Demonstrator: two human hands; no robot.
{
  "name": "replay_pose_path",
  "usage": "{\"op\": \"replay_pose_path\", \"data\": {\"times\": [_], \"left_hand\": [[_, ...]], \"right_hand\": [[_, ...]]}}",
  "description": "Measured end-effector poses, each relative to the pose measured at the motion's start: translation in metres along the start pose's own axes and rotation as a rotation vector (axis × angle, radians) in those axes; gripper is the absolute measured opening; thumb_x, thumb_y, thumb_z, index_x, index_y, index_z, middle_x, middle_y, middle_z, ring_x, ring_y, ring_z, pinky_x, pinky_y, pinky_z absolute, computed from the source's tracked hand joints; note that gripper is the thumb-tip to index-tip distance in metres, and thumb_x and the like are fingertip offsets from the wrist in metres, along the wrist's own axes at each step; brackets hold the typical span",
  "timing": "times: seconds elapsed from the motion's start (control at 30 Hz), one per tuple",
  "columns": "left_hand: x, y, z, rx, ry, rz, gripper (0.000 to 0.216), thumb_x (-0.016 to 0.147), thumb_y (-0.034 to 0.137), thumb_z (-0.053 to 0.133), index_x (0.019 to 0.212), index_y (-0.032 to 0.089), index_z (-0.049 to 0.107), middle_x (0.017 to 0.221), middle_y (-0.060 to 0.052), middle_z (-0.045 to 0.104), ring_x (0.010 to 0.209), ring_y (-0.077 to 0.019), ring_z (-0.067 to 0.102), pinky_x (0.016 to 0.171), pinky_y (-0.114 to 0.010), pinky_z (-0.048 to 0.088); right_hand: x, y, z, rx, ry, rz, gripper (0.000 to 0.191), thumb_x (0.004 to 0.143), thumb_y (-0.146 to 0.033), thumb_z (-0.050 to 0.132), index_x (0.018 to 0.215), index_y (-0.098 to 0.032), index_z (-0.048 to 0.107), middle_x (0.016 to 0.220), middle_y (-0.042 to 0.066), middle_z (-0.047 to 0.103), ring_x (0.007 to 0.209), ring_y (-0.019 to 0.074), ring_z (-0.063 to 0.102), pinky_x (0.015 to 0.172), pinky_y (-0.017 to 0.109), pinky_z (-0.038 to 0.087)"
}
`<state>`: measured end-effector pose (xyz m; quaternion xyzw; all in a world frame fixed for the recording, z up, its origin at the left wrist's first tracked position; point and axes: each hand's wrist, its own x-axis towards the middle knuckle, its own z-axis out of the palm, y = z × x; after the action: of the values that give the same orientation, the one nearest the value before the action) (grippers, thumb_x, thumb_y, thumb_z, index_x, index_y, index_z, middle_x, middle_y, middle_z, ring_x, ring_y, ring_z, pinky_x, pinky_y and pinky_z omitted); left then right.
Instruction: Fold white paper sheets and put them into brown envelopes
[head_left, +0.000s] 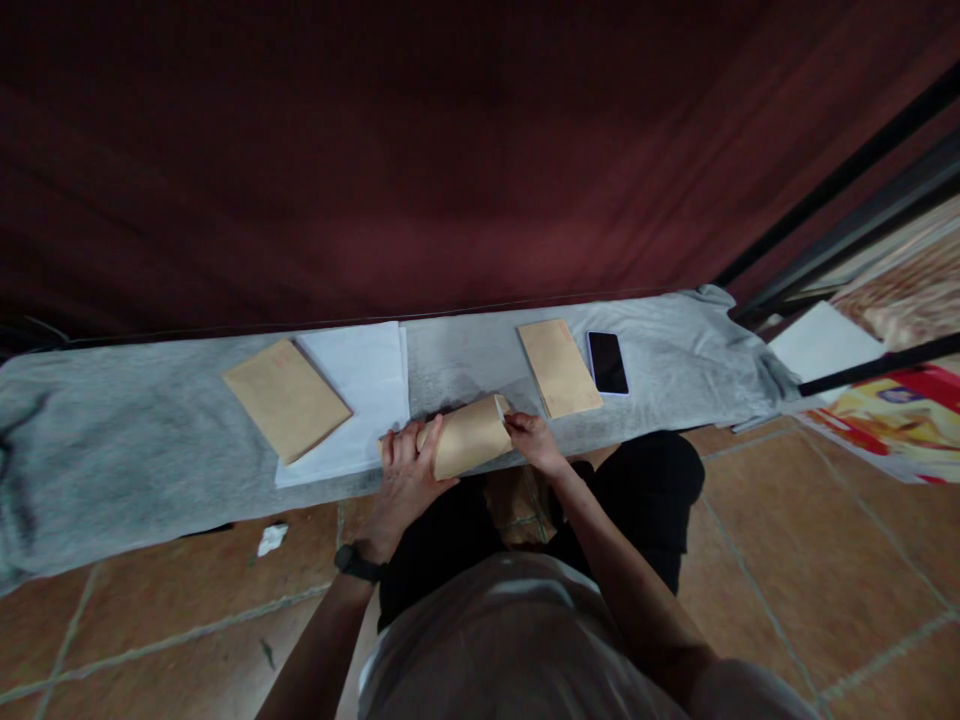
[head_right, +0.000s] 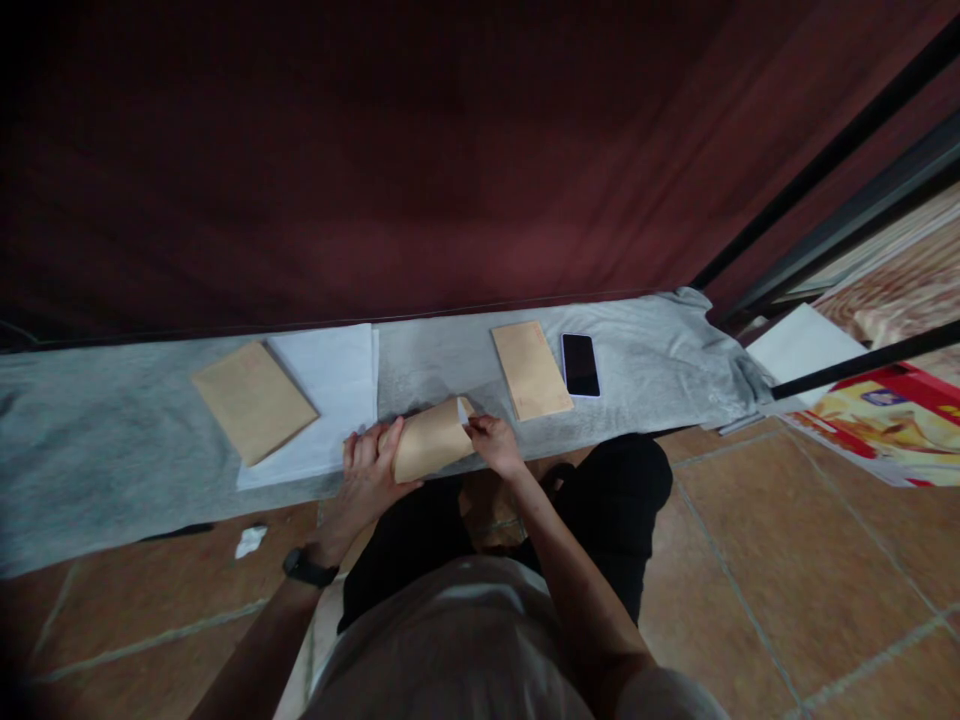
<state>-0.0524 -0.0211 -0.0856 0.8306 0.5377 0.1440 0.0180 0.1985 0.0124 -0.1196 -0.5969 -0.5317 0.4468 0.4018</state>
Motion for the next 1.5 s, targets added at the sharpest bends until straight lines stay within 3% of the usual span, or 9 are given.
{"op": "replay_pose_path", "data": {"times": [0.17,0.4,0.7,0.93,1.17,1.33,1.5], "left_hand": [[0.001,0.0,0.003,0.003,0.005,-0.005,0.109,0.072,0.048,0.083,0.16,0.016,0.026,0.142,-0.023,0.053,0.135,-0.0399,0.048,0.119,-0.059,0.027],[0.0,0.0,0.003,-0.005,0.02,0.015,0.102,0.075,0.05,0.08,0.159,0.016,0.031,0.142,-0.023,0.053,0.135,-0.0398,0.049,0.119,-0.059,0.027],[0.002,0.0,0.003,-0.009,0.01,0.027,0.104,0.074,0.046,0.082,0.159,0.016,0.03,0.144,-0.024,0.051,0.135,-0.04,0.047,0.119,-0.059,0.026],[0.003,0.003,-0.001,0.009,-0.001,0.036,0.102,0.074,0.044,0.082,0.158,0.015,0.031,0.144,-0.024,0.052,0.134,-0.04,0.048,0.118,-0.059,0.028],[0.004,0.002,0.0,0.002,0.003,0.042,0.1,0.076,0.043,0.081,0.158,0.014,0.031,0.147,-0.026,0.048,0.138,-0.0408,0.045,0.119,-0.061,0.026],[0.007,0.004,-0.001,-0.011,0.02,0.01,0.093,0.081,0.038,0.078,0.159,0.018,0.031,0.159,-0.025,0.035,0.15,-0.0431,0.03,0.12,-0.065,0.021],[0.007,0.012,0.001,-0.119,0.113,-0.137,0.084,0.09,0.034,0.068,0.161,0.022,0.025,0.167,-0.023,0.021,0.155,-0.0401,0.019,0.12,-0.065,0.025]], "right_hand": [[-0.002,-0.001,0.003,0.042,0.041,0.024,0.019,0.084,-0.032,0.06,0.083,-0.021,0.075,0.085,0.004,0.078,0.077,0.0208,0.07,0.068,0.029,0.052],[-0.003,-0.002,0.002,0.082,0.069,0.016,0.006,0.074,-0.029,0.064,0.072,-0.023,0.065,0.074,0.0,0.072,0.071,0.0174,0.066,0.067,0.027,0.051],[0.0,-0.005,0.004,0.088,0.105,0.043,0.007,0.072,-0.028,0.064,0.068,-0.023,0.062,0.067,-0.001,0.068,0.065,0.0165,0.062,0.063,0.027,0.049],[-0.001,-0.002,0.005,0.102,0.158,0.051,0.008,0.07,-0.027,0.065,0.07,-0.023,0.057,0.071,-0.001,0.066,0.069,0.0162,0.063,0.069,0.028,0.049],[0.001,0.0,0.004,0.215,0.215,0.102,0.026,0.065,-0.032,0.069,0.087,-0.024,0.058,0.065,-0.007,0.059,0.064,0.015,0.058,0.063,0.027,0.046],[0.0,-0.002,0.01,0.363,0.179,0.193,0.026,0.069,-0.046,0.069,0.067,-0.024,0.056,0.053,-0.005,0.055,0.051,0.0141,0.053,0.051,0.026,0.043],[0.003,-0.009,0.01,0.538,0.282,0.233,0.025,0.071,-0.046,0.068,0.074,-0.025,0.056,0.064,-0.002,0.066,0.061,0.0173,0.065,0.058,0.028,0.052]]}}
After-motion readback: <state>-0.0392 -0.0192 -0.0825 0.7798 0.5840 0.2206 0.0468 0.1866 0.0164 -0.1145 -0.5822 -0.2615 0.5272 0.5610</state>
